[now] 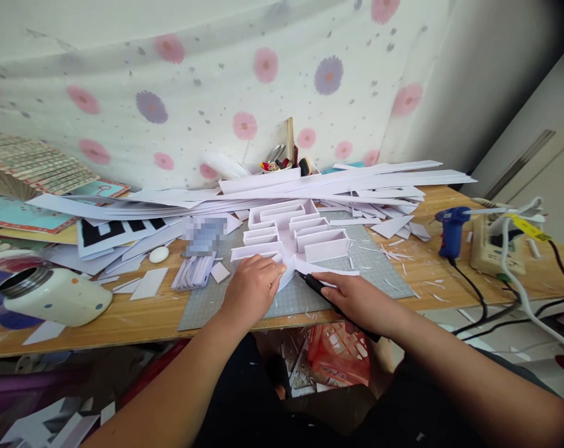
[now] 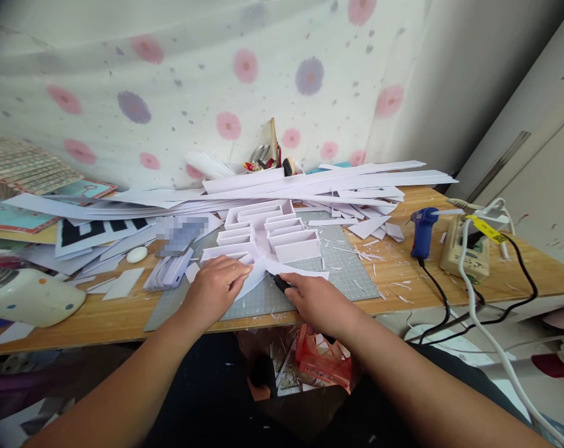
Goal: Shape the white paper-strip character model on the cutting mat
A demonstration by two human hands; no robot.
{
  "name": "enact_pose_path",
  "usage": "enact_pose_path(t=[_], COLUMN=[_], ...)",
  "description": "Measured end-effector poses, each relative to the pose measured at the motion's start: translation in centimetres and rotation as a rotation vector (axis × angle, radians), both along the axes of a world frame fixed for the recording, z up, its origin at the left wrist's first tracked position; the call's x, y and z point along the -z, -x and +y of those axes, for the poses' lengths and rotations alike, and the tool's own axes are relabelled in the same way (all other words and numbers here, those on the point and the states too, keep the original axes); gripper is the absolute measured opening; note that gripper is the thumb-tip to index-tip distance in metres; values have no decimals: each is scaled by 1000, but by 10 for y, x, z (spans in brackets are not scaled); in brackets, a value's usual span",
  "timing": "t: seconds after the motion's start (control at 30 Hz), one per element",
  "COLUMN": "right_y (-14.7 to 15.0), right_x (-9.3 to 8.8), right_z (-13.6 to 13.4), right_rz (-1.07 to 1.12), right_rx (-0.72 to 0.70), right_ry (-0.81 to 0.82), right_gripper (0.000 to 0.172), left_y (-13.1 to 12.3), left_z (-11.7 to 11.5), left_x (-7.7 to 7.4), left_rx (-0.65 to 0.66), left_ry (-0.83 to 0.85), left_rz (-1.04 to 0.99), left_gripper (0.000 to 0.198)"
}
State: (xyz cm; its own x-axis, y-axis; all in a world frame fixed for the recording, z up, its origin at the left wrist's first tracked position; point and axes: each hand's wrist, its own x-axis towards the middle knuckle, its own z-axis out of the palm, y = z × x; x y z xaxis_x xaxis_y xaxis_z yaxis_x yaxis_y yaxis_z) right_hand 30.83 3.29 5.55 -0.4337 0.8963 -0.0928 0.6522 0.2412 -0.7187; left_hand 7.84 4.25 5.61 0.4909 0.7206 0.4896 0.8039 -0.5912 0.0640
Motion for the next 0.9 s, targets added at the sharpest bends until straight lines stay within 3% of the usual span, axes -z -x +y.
enact_pose_path(t=[0.17,0.37,0.43,0.53,0.7,0.8,0.9], right_y=[-13,-17,-9,8,33,38,38], right_x=[2,-25,-29,-24,-8,-4,-3], right_z=[0,4,11,26,41,42,41], right_rz=[117,420,425,363,313,277,229], right_rx=[-26,-2,45,59,-48,-75,-40], right_ry=[-22,57,66,-7,-157,-193,-213], right_gripper=[42,49,40,30,31,35,29], left_y=[0,-7,-10,-12,-10,-8,-7], left_z=[-2,-1,1,3,6,7,6], left_x=[-8,-30,-32,-30,-23,-19,-17], left_rx=[-36,-88,-110,-116,-101,-89,-75], left_ry=[32,82,76,56,29,18,25], left_rz=[44,145,145,141,149,136,107], left_gripper=[16,9,11,14,22,23,20])
